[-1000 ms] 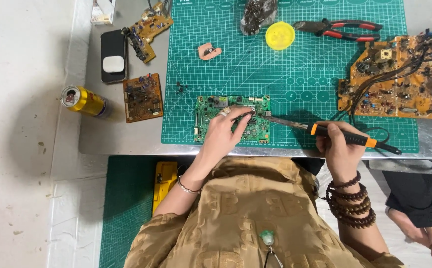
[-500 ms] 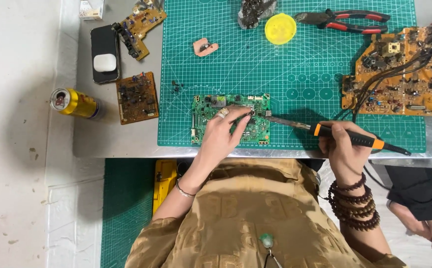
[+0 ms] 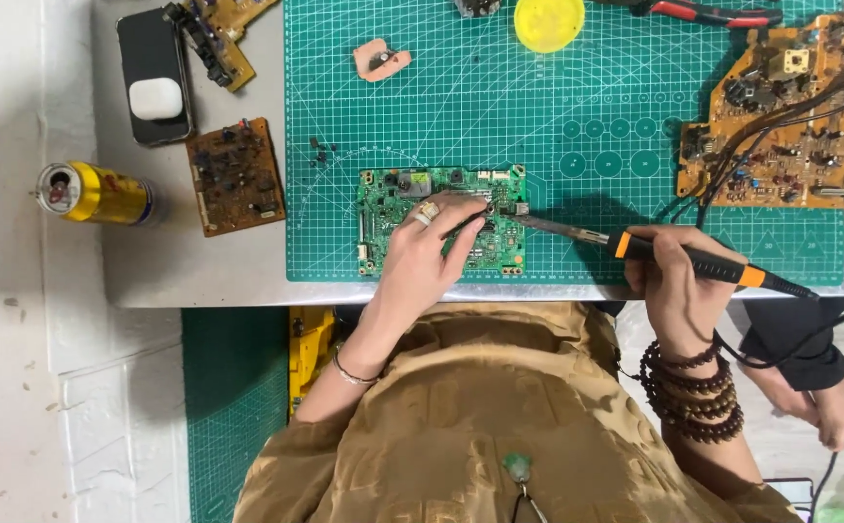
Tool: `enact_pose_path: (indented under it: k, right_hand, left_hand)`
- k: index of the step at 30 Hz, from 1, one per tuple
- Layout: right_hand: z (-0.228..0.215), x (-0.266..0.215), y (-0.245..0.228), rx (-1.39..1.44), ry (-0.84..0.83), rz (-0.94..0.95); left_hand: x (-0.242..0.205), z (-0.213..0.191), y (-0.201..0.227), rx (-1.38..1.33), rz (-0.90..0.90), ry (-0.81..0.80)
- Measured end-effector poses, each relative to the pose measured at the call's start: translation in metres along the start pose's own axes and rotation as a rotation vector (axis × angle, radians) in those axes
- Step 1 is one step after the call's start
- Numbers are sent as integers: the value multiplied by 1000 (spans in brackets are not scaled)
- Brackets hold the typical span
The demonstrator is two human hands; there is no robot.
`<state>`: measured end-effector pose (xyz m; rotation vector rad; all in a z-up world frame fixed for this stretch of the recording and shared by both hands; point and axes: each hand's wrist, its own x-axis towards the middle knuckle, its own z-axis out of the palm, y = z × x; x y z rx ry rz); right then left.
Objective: The person uses a soldering iron to work on a green circuit board placed on a cutting mat. They hold the board steady with their left hand while applying the soldering iron with their right hand to various components on the board.
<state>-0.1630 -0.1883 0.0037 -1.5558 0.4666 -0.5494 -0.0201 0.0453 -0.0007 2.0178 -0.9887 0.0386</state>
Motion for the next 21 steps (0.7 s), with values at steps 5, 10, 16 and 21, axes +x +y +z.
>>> enact_pose_path:
  k: [5, 10, 16, 21]
  right_hand:
    - [-1, 0, 1, 58, 45, 52]
    - [2, -1, -3, 7, 23, 17]
    - [1, -3, 2, 32, 74, 20]
    - [2, -3, 0, -3, 40, -26]
  left_hand:
    - [1, -2, 2, -15, 12, 10]
    - [1, -1, 1, -26, 3, 1]
    - [3, -4, 3, -16, 36, 31]
    - [4, -4, 3, -13, 22, 14]
